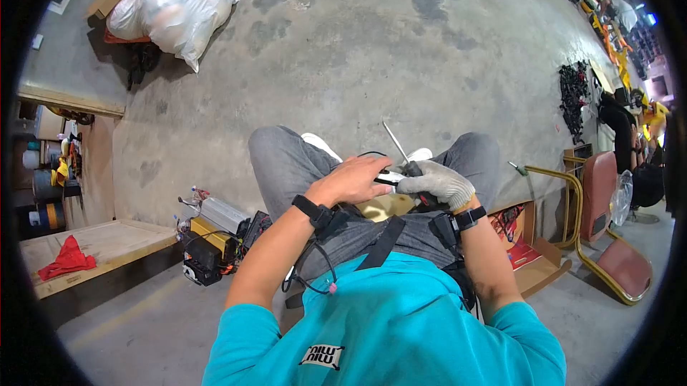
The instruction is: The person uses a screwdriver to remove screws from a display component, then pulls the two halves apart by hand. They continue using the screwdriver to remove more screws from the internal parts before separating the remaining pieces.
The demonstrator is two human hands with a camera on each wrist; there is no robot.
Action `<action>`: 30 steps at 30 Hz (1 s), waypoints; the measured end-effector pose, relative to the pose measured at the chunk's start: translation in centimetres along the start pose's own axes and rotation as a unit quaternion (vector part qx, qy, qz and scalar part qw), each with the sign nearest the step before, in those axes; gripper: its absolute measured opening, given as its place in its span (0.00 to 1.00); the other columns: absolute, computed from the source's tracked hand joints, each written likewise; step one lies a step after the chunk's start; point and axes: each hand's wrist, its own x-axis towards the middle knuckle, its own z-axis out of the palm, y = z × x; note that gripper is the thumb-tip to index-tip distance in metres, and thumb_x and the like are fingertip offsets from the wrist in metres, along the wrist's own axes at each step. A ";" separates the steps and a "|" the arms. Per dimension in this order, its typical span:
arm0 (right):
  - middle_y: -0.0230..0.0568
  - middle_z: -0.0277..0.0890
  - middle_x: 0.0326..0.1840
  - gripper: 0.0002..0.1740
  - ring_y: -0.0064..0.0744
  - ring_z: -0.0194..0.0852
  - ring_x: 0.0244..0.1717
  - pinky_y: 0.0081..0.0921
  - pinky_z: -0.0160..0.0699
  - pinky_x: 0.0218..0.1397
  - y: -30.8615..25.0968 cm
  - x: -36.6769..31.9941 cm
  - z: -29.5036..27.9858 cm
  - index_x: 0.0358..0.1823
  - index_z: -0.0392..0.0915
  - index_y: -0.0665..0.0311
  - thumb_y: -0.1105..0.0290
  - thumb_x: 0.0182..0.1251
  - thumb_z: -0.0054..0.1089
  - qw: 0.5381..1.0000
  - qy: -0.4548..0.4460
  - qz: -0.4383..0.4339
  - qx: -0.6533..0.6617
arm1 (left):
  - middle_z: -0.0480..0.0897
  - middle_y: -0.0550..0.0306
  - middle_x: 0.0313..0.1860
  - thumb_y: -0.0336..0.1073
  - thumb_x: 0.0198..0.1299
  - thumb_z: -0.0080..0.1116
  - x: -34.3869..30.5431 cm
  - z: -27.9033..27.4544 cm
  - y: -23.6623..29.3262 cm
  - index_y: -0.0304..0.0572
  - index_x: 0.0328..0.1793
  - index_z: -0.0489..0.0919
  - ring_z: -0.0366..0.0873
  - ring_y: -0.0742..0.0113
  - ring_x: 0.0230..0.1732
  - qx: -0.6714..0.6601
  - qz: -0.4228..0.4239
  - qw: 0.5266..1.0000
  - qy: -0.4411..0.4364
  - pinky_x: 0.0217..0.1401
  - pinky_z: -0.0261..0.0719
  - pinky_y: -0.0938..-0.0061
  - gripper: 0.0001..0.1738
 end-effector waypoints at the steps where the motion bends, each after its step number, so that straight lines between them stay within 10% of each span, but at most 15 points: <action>1: 0.30 0.76 0.27 0.20 0.19 0.70 0.25 0.21 0.66 0.28 -0.1 -0.1 0.0 0.40 0.82 0.69 0.57 0.58 0.66 1.000 0.001 -0.001 -0.003 | 0.77 0.39 0.65 0.50 0.66 0.61 -0.2 -0.2 0.1 0.46 0.76 0.67 0.76 0.42 0.63 -0.004 0.001 1.000 -0.015 0.65 0.74 0.56 0.35; 11: 0.35 0.78 0.31 0.18 0.23 0.76 0.26 0.24 0.78 0.24 0.1 1.2 1.4 0.43 0.80 0.69 0.58 0.69 0.63 0.948 0.099 -0.026 0.300 | 0.82 0.57 0.47 0.58 0.77 0.43 1.2 3.3 -4.9 0.37 0.65 0.76 0.78 0.69 0.45 -0.328 -0.027 0.944 0.001 0.53 0.77 0.74 0.31; 16: 0.34 0.76 0.34 0.15 0.20 0.74 0.24 0.18 0.75 0.25 0.4 2.4 2.4 0.49 0.78 0.66 0.63 0.70 0.64 0.922 0.168 -0.005 0.349 | 0.85 0.51 0.44 0.58 0.77 0.41 0.3 3.9 -4.5 0.33 0.58 0.77 0.83 0.67 0.42 -0.556 -0.124 0.817 0.087 0.50 0.80 0.72 0.32; 22: 0.36 0.75 0.35 0.15 0.25 0.72 0.24 0.27 0.76 0.21 2.2 3.7 2.6 0.42 0.77 0.64 0.59 0.67 0.66 0.913 0.157 -0.024 0.375 | 0.84 0.40 0.51 0.53 0.79 0.32 0.8 3.1 -6.8 0.33 0.67 0.72 0.84 0.56 0.48 -0.746 0.024 0.651 0.139 0.53 0.84 0.63 0.31; 30: 0.36 0.77 0.38 0.16 0.24 0.72 0.35 0.26 0.78 0.36 2.0 3.1 2.9 0.49 0.79 0.65 0.61 0.67 0.65 0.928 0.167 -0.045 0.330 | 0.82 0.33 0.55 0.49 0.78 0.29 0.5 2.7 -6.5 0.32 0.68 0.71 0.85 0.50 0.49 -0.769 0.050 0.622 0.138 0.54 0.84 0.58 0.30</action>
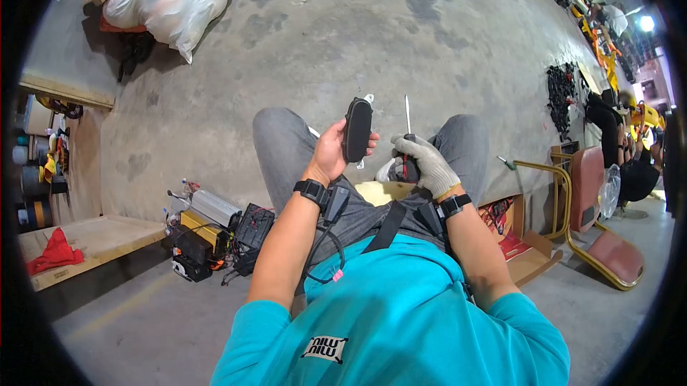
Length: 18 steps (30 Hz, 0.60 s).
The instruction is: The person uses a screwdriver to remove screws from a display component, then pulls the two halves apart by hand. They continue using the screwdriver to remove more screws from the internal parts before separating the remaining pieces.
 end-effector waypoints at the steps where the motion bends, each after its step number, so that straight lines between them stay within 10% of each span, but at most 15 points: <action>1: 0.37 0.77 0.38 0.17 0.25 0.72 0.36 0.26 0.78 0.38 -0.1 -0.1 0.0 0.50 0.79 0.65 0.61 0.66 0.65 1.000 -0.002 -0.002 0.004 | 0.82 0.32 0.55 0.49 0.78 0.28 0.0 0.0 0.0 0.31 0.68 0.71 0.85 0.50 0.49 0.000 0.004 1.000 -0.005 0.54 0.84 0.58 0.31; 18: 0.34 0.73 0.31 0.16 0.24 0.73 0.31 0.25 0.79 0.33 -1.0 -0.2 0.8 0.44 0.75 0.68 0.63 0.63 0.65 0.996 -0.018 -0.039 -0.073 | 0.85 0.41 0.46 0.52 0.78 0.32 -0.8 0.7 0.6 0.31 0.63 0.75 0.85 0.57 0.42 -0.039 -0.009 0.999 0.003 0.48 0.85 0.65 0.31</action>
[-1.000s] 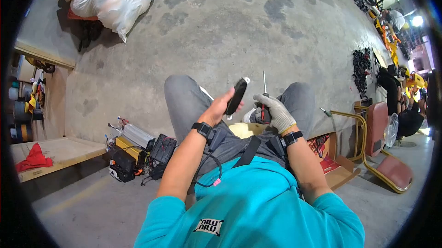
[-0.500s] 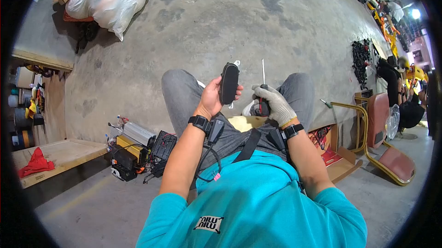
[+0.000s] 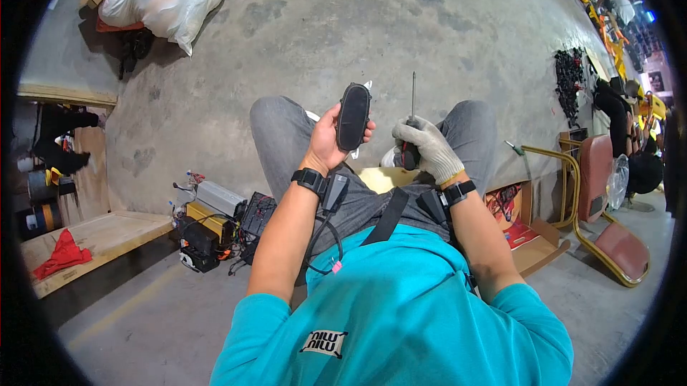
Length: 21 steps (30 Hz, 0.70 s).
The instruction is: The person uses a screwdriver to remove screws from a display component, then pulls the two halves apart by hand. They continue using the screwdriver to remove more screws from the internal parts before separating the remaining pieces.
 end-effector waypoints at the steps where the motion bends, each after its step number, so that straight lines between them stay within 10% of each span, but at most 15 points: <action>1: 0.34 0.73 0.31 0.17 0.23 0.73 0.31 0.25 0.79 0.32 0.1 0.1 0.0 0.45 0.75 0.68 0.63 0.63 0.65 1.000 0.002 -0.008 0.001 | 0.85 0.41 0.46 0.53 0.77 0.32 -0.1 0.1 0.0 0.30 0.63 0.75 0.85 0.57 0.41 -0.001 0.000 1.000 0.003 0.48 0.85 0.65 0.32; 17: 0.34 0.73 0.34 0.18 0.23 0.73 0.31 0.25 0.78 0.28 0.8 0.2 0.3 0.46 0.75 0.68 0.62 0.65 0.66 1.000 -0.004 -0.022 0.004 | 0.84 0.39 0.51 0.56 0.78 0.27 0.2 -0.7 -0.3 0.30 0.65 0.73 0.86 0.55 0.47 0.011 -0.004 1.000 -0.006 0.52 0.86 0.64 0.35; 21: 0.35 0.74 0.35 0.18 0.23 0.74 0.31 0.23 0.77 0.29 1.2 0.3 0.4 0.47 0.76 0.67 0.60 0.66 0.65 1.000 -0.020 0.005 0.009 | 0.82 0.47 0.56 0.54 0.77 0.41 0.4 0.0 -0.5 0.38 0.67 0.73 0.82 0.61 0.55 0.068 0.033 0.996 0.045 0.61 0.79 0.65 0.28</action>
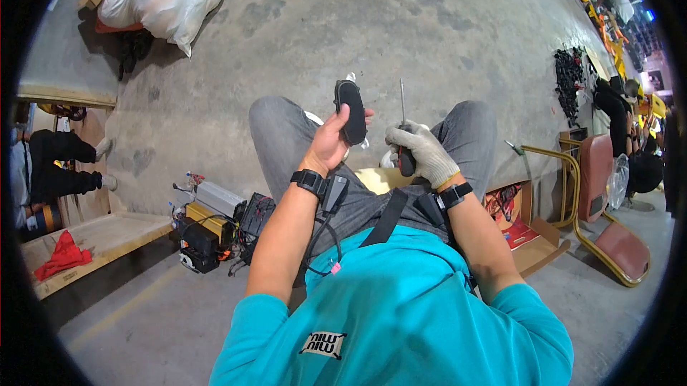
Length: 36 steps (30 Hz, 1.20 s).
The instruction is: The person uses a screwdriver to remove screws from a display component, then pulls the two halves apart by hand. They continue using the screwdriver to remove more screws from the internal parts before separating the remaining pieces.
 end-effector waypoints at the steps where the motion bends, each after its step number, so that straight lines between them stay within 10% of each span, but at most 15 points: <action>1: 0.35 0.75 0.36 0.18 0.23 0.74 0.31 0.22 0.77 0.29 0.4 0.2 -0.1 0.48 0.76 0.66 0.59 0.67 0.65 1.000 0.002 0.017 -0.013 | 0.82 0.50 0.58 0.52 0.76 0.48 0.2 -0.2 -0.3 0.41 0.68 0.73 0.80 0.63 0.57 0.035 0.029 0.999 0.017 0.63 0.77 0.65 0.26; 11: 0.35 0.78 0.42 0.21 0.18 0.74 0.30 0.19 0.79 0.31 0.1 -0.1 1.8 0.61 0.72 0.64 0.63 0.71 0.62 0.992 -0.069 0.030 0.103 | 0.82 0.61 0.59 0.37 0.72 0.58 -0.2 0.8 -1.6 0.48 0.68 0.76 0.78 0.65 0.62 0.059 0.024 0.998 -0.009 0.67 0.74 0.63 0.19; 17: 0.33 0.75 0.39 0.18 0.19 0.74 0.32 0.20 0.82 0.33 0.5 0.1 0.4 0.61 0.71 0.63 0.71 0.72 0.59 0.967 -0.010 0.002 0.253 | 0.79 0.61 0.65 0.32 0.69 0.61 -1.3 1.2 -1.4 0.47 0.74 0.71 0.74 0.66 0.66 0.115 -0.009 0.993 0.000 0.70 0.72 0.62 0.28; 21: 0.33 0.74 0.38 0.15 0.20 0.73 0.30 0.21 0.79 0.30 0.4 0.3 -1.1 0.57 0.72 0.61 0.74 0.70 0.59 0.960 -0.011 -0.022 0.280 | 0.68 0.51 0.76 0.42 0.68 0.63 -1.8 0.8 -0.5 0.48 0.82 0.58 0.65 0.52 0.76 0.081 -0.065 0.984 -0.144 0.76 0.66 0.51 0.40; 24: 0.33 0.74 0.37 0.15 0.19 0.72 0.29 0.20 0.78 0.30 -0.9 -0.2 -1.8 0.56 0.73 0.61 0.75 0.69 0.59 0.973 0.000 -0.032 0.229 | 0.67 0.47 0.76 0.65 0.70 0.45 -1.3 0.5 -0.2 0.46 0.84 0.53 0.66 0.46 0.76 -0.001 -0.111 0.971 -0.211 0.74 0.69 0.49 0.45; 36: 0.38 0.79 0.43 0.18 0.24 0.78 0.39 0.22 0.80 0.44 -1.9 -0.1 -1.8 0.53 0.75 0.68 0.72 0.63 0.63 0.996 -0.067 -0.059 0.003 | 0.74 0.45 0.69 0.53 0.77 0.45 -0.8 1.9 -1.6 0.46 0.85 0.49 0.80 0.55 0.63 0.109 -0.131 0.968 -0.184 0.58 0.83 0.65 0.38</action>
